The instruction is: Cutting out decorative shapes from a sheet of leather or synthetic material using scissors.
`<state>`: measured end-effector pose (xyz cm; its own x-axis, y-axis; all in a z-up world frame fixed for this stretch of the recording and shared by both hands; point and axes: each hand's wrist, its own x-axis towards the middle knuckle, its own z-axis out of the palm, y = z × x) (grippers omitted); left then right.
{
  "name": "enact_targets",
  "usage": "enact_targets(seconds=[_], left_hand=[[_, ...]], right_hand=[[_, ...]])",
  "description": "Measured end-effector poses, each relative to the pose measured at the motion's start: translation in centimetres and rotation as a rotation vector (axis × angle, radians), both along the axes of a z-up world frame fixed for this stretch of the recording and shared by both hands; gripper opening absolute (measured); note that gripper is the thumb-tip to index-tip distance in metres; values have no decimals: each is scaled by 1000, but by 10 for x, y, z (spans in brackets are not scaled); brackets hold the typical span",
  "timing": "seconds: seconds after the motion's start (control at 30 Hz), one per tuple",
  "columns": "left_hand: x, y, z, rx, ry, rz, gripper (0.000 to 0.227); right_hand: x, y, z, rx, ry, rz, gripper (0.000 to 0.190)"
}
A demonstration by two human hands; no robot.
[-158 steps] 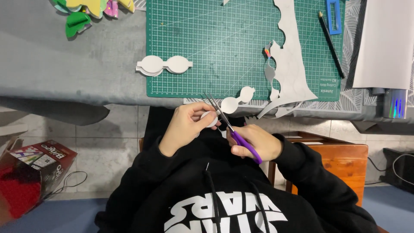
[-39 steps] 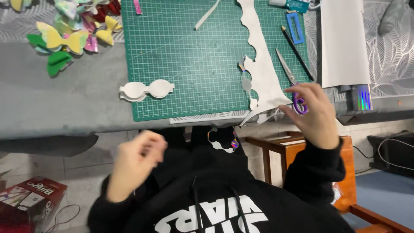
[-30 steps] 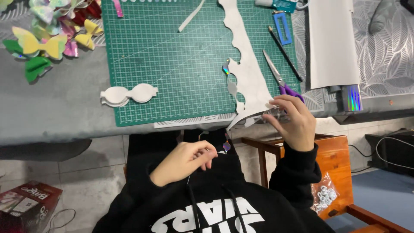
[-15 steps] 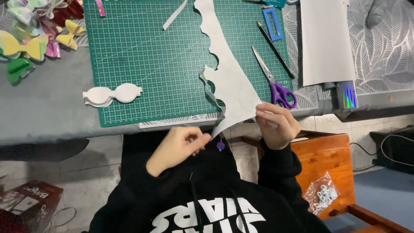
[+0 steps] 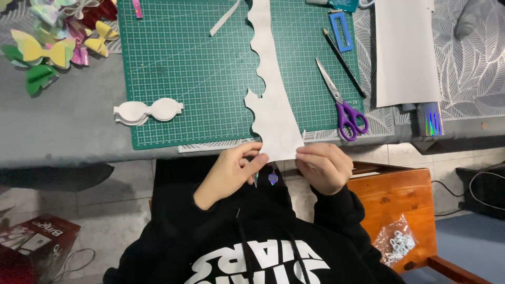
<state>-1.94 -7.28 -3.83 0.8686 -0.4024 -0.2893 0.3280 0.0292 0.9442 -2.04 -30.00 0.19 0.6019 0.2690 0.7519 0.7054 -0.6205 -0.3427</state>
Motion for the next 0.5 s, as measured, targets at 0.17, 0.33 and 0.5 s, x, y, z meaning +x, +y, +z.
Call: enact_targets(seconds=[0.17, 0.33, 0.5], left_hand=[[1, 4, 2, -42, 52, -3, 40], [-4, 0, -25, -180, 2, 29, 30], [-2, -4, -27, -229, -2, -25, 26]], right_hand=[[-5, 1, 4, -57, 55, 62, 27], [-13, 3, -3, -31, 89, 63, 26], [-16, 5, -5, 26, 70, 48, 24]])
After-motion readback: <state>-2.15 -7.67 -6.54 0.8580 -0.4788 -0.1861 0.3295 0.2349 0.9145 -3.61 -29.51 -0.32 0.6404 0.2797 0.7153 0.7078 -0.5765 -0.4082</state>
